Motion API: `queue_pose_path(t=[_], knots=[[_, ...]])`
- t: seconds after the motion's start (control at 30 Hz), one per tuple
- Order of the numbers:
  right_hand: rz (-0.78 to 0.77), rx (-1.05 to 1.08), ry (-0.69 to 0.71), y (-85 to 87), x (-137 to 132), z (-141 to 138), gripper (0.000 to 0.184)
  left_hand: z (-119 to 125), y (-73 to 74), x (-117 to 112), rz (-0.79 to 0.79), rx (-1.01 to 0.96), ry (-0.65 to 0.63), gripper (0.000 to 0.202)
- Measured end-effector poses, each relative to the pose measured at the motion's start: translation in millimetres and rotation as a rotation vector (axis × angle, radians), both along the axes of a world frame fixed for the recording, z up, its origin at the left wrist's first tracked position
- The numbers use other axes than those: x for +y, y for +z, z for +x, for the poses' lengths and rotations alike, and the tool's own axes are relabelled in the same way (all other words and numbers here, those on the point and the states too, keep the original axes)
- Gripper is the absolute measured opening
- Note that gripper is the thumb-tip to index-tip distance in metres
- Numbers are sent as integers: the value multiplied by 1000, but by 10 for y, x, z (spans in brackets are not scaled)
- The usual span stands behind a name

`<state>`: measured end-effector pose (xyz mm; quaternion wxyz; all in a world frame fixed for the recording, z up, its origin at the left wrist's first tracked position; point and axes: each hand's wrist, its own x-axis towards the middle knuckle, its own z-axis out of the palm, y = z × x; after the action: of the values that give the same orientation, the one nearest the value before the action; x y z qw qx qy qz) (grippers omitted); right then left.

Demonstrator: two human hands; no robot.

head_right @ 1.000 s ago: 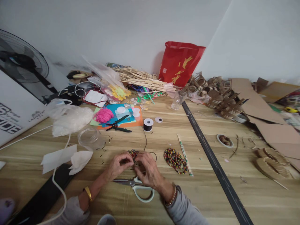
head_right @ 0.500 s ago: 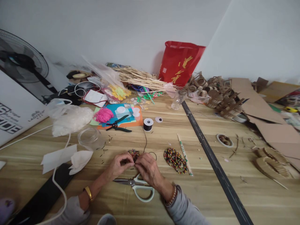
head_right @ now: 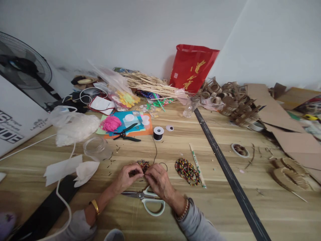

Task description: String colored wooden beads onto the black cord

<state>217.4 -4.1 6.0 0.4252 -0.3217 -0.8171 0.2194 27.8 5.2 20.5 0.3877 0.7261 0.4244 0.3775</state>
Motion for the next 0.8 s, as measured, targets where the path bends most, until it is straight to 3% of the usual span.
queue_pose_path(t=[0.2,0.47,0.8], knots=[[-8,-5,-19,-11,-4,-1,11,7,-71,-4,86,57,-4,12],[-7,10,-69,-7,0,-7,12,-35,-89,-14,356,256,-74,12],[-7,7,-76,-18,-1,-7,12,-92,-53,-24,404,518,-188,14]])
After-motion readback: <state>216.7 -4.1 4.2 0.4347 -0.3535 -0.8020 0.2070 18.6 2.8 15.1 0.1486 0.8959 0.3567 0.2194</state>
